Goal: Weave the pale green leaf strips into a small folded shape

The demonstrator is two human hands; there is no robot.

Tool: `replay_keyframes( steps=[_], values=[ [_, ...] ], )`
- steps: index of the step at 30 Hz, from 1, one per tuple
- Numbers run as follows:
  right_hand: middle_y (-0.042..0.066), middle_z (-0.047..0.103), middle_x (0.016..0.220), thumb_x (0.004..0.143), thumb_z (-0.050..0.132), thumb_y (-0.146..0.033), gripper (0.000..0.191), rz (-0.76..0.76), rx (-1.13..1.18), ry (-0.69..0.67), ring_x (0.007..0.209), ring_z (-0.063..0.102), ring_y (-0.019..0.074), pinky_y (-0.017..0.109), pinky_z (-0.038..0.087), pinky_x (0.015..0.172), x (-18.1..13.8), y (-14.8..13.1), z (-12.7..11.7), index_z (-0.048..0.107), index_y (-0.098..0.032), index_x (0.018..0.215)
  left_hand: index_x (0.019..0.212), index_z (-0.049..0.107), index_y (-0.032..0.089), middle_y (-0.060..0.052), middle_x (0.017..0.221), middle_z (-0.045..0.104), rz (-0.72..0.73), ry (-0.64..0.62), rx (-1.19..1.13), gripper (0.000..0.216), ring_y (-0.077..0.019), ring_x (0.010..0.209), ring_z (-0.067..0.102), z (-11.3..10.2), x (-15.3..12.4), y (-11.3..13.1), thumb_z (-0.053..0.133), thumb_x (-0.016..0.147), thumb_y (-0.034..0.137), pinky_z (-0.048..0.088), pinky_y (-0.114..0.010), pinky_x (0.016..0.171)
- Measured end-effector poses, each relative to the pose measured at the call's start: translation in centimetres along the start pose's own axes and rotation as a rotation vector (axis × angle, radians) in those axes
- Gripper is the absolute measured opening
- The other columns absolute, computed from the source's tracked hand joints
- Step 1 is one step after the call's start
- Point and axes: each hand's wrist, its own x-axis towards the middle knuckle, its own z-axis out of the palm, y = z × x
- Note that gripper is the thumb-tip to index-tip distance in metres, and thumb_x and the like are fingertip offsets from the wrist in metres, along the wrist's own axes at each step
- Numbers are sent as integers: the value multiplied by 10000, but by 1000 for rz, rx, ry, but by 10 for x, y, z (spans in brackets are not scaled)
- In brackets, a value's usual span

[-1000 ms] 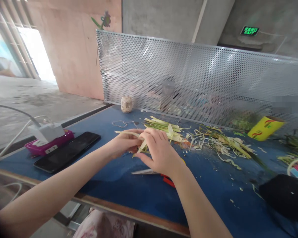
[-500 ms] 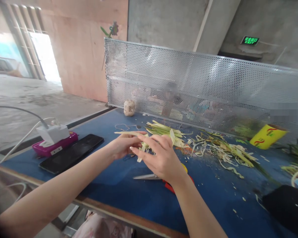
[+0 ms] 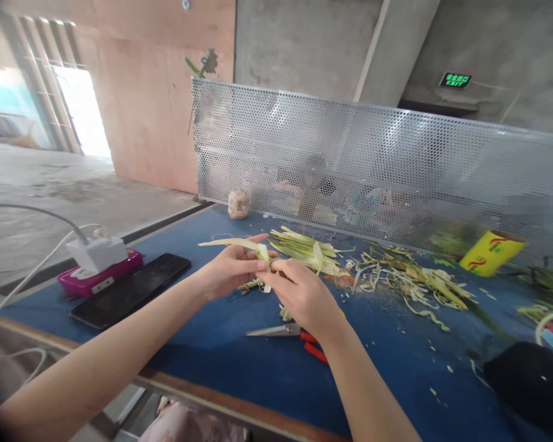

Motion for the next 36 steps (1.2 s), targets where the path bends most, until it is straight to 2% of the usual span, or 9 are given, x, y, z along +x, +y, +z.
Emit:
replay_keyframes(
  steps=[6, 9, 13, 16, 20, 24, 28, 31, 36],
  values=[
    [92, 593, 825, 843, 447, -125, 237, -33, -140, -19, 747, 544, 168, 309, 476, 660, 2, -1, -2, 657, -149, 950, 1063, 537, 149, -35, 766, 691, -5, 14, 66, 538, -116, 702, 635, 2, 0, 1, 728, 568, 60, 480, -226, 682],
    [72, 568, 750, 841, 445, -121, 252, -21, -92, -37, 676, 516, 145, 285, 468, 620, 2, -3, -4, 647, -143, 991, 939, 605, 99, -45, 720, 687, -15, 101, 90, 377, -104, 656, 623, 2, 1, 0, 724, 582, 94, 477, -205, 652],
    [87, 577, 834, 838, 415, -74, 297, -10, 92, -74, 784, 532, 148, 282, 473, 703, 1, -3, -4, 605, -122, 1061, 761, 643, 65, -49, 675, 678, 9, 181, 113, 151, -62, 507, 558, 2, 2, 1, 692, 628, 116, 462, -180, 546],
    [71, 582, 865, 839, 420, -82, 310, 19, 212, -64, 818, 545, 143, 281, 476, 721, 1, -4, -3, 586, -172, 1085, 957, 593, 88, -55, 754, 694, 39, 284, 97, 328, -84, 548, 585, 5, 2, 3, 676, 640, 79, 474, -190, 548],
    [53, 583, 874, 833, 440, -85, 305, 72, 282, -5, 786, 558, 128, 268, 481, 703, 0, -2, -1, 592, -215, 1064, 1294, 277, 69, -80, 801, 695, 38, 367, 67, 719, -109, 609, 611, 10, 2, 5, 639, 673, 40, 488, -214, 600],
    [64, 594, 912, 837, 443, -102, 294, 97, 216, 14, 861, 564, 146, 290, 479, 761, -1, 3, 3, 588, -201, 1072, 1326, 230, 122, -62, 837, 684, 17, 282, 59, 780, -117, 687, 620, 8, 1, 0, 655, 673, 75, 489, -239, 671],
    [80, 593, 993, 841, 420, -95, 296, 98, 136, -2, 934, 558, 164, 318, 471, 811, -2, 7, 3, 588, -195, 1063, 1042, 539, 158, -7, 708, 638, -41, 90, 139, 396, -93, 612, 585, 2, 2, -5, 677, 670, 177, 446, -209, 554],
    [75, 606, 972, 846, 412, -115, 282, 161, 115, 54, 893, 575, 166, 321, 486, 778, -2, 9, 1, 598, -206, 1037, 849, 569, 126, -23, 713, 623, -8, -38, 139, 206, -88, 635, 573, -1, 2, -2, 665, 683, 200, 416, -198, 549],
    [66, 625, 941, 842, 423, -126, 262, 255, 149, 148, 867, 590, 162, 307, 499, 748, 0, 9, 1, 620, -210, 993, 1051, 434, 177, -44, 895, 628, 77, -67, 150, 539, -119, 692, 603, -1, 3, 2, 699, 593, 73, 437, -241, 605]
  ],
)
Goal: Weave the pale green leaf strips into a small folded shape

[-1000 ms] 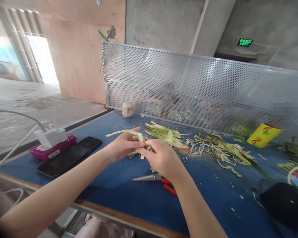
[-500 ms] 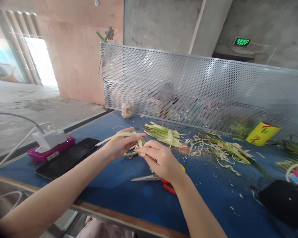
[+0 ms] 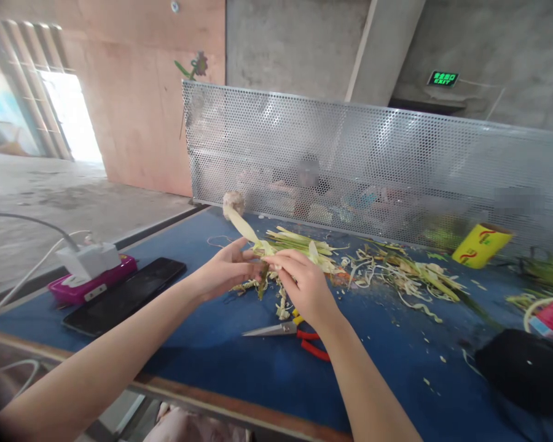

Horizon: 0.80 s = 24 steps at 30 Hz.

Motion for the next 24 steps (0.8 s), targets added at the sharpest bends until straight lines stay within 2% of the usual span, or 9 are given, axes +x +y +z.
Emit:
replay_keyframes(
  steps=[2, 6, 10, 13, 16, 19, 22, 24],
  values=[
    [55, 627, 938, 837, 432, -121, 270, 9, 36, 6, 876, 589, 160, 311, 494, 763, 1, -2, 2, 624, -228, 995, 1042, 411, 173, -48, 907, 627, 47, 30, 62, 571, -116, 653, 603, 1, 1, -2, 714, 566, 80, 431, -229, 564],
    [47, 612, 926, 832, 458, -137, 277, 26, 90, -7, 852, 586, 156, 309, 494, 739, 2, -6, 3, 628, -258, 1014, 906, 354, 182, 10, 712, 628, 167, 156, 199, 481, -96, 533, 566, 1, 3, -7, 709, 584, 141, 401, -207, 482],
    [47, 605, 889, 828, 470, -153, 259, 58, 114, -1, 804, 588, 149, 288, 496, 686, 2, -7, 1, 640, -243, 1000, 794, 275, 208, 65, 563, 585, 187, 206, 261, 402, -73, 449, 522, -1, 3, -6, 650, 657, 164, 377, -199, 468],
    [44, 620, 877, 819, 489, -161, 236, 25, 118, -38, 786, 593, 146, 278, 495, 672, 1, -8, 1, 654, -236, 970, 780, 277, 207, 52, 583, 601, 172, 223, 260, 374, -66, 460, 524, -2, 3, -4, 638, 684, 188, 372, -194, 473],
    [44, 632, 874, 814, 494, -154, 236, -56, 127, -66, 788, 594, 144, 286, 494, 696, 0, -11, 3, 656, -235, 966, 848, 319, 195, -10, 722, 660, 131, 230, 180, 368, -65, 486, 531, -3, 3, -3, 649, 687, 232, 392, -206, 491],
    [42, 637, 851, 804, 491, -124, 248, -103, 154, -47, 770, 594, 144, 291, 498, 675, -1, -15, 2, 657, -234, 953, 1057, 335, 161, -49, 785, 678, 100, 277, 86, 499, -56, 474, 513, -3, 4, -2, 660, 681, 197, 388, -204, 480],
    [43, 636, 834, 790, 488, -89, 264, -118, 185, -31, 755, 592, 145, 295, 499, 653, -2, -19, -1, 655, -228, 938, 1290, 184, 131, -59, 790, 682, 95, 309, 15, 753, -73, 516, 544, 0, 3, 1, 636, 688, 112, 390, -203, 488],
    [42, 633, 835, 786, 480, -72, 285, -124, 196, -40, 754, 590, 144, 299, 499, 653, -1, -20, -3, 648, -234, 951, 1336, 123, 140, -68, 823, 682, 124, 284, -12, 804, -107, 605, 594, 2, 2, 3, 608, 697, 85, 407, -213, 521]
  ],
)
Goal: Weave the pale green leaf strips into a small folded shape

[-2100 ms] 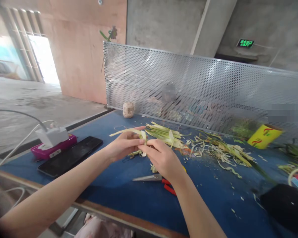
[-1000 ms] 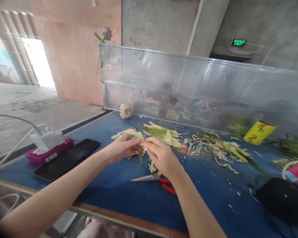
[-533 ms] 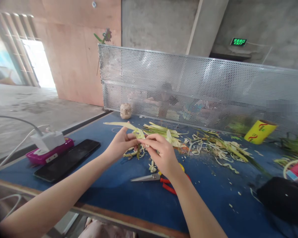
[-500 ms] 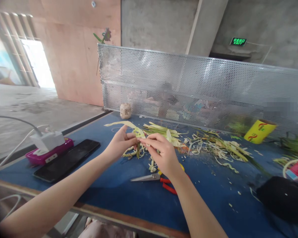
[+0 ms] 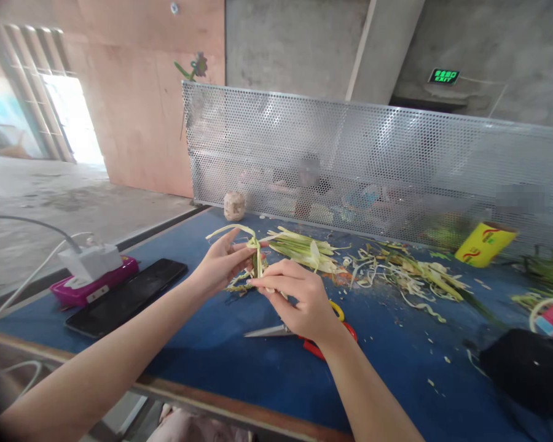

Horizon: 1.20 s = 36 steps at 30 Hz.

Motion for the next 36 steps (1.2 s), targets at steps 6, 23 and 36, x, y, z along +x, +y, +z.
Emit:
replay_keyframes(
  steps=[6, 23, 36],
  values=[
    [69, 630, 881, 809, 468, -103, 247, -9, -102, -98, 834, 576, 159, 333, 497, 738, -2, 7, 7, 632, -188, 973, 1318, 249, 176, -85, 971, 660, 71, -143, -114, 778, -165, 869, 612, 2, -4, 4, 591, 635, 23, 434, -267, 724],
    [68, 587, 998, 798, 507, -213, 207, 255, -172, -1, 901, 546, 193, 320, 473, 692, 0, 14, 9, 519, -210, 1005, 1386, 105, 210, -89, 1059, 596, 20, -188, 271, 794, -58, 587, 491, 1, -7, -15, 581, 753, 269, 416, -217, 572],
    [45, 613, 816, 846, 447, -206, 138, 215, -521, -42, 789, 584, 173, 287, 451, 686, -2, 18, -1, 578, -199, 802, 1391, 35, 212, -50, 907, 585, 63, -283, 298, 822, -78, 620, 480, 2, -7, -21, 560, 759, 228, 409, -231, 589]
  ],
)
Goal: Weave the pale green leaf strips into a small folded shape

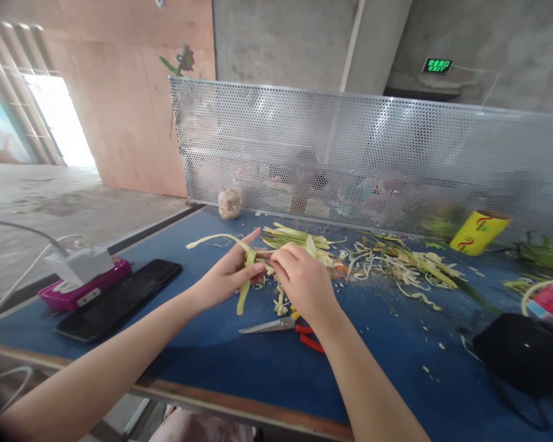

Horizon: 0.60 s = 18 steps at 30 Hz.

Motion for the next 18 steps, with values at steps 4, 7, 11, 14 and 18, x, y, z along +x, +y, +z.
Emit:
replay_keyframes(
  steps=[4, 7, 11, 14, 18],
  values=[
    [43, 608, 783, 856, 438, -223, 156, -12, -123, -8, 771, 574, 173, 275, 430, 667, 1, 2, -7, 569, -191, 778, 1386, 71, 194, -49, 881, 598, 23, 58, 81, 763, -65, 581, 443, -4, 3, 0, 535, 783, 255, 381, -219, 549],
    [48, 603, 777, 856, 435, -226, 162, -23, -181, -3, 777, 565, 181, 276, 419, 660, 1, 3, -10, 557, -186, 756, 1385, 66, 180, -30, 807, 598, 15, 73, 95, 761, -72, 591, 455, -7, 5, -2, 529, 788, 269, 369, -219, 551],
    [53, 589, 768, 839, 442, -218, 154, 57, -114, 33, 784, 542, 189, 295, 409, 680, 1, 4, -10, 528, -186, 715, 1379, 86, 174, 33, 670, 539, 12, 84, 86, 801, -72, 587, 471, -7, 4, 0, 577, 750, 242, 363, -213, 561],
    [25, 574, 722, 801, 470, -190, 101, 172, 126, -91, 685, 523, 157, 277, 409, 623, 3, 5, -5, 518, -192, 712, 1378, 55, 199, 12, 767, 551, -23, 76, 49, 886, -85, 654, 506, -5, 2, 4, 624, 698, 190, 395, -235, 626],
    [20, 594, 759, 785, 493, -229, 67, 274, 412, -260, 690, 532, 147, 274, 414, 623, 3, 3, 1, 545, -191, 801, 1370, -63, 189, -24, 867, 553, -92, -4, -1, 978, -130, 811, 534, -3, -1, 6, 626, 678, 139, 399, -305, 781]
  ],
)
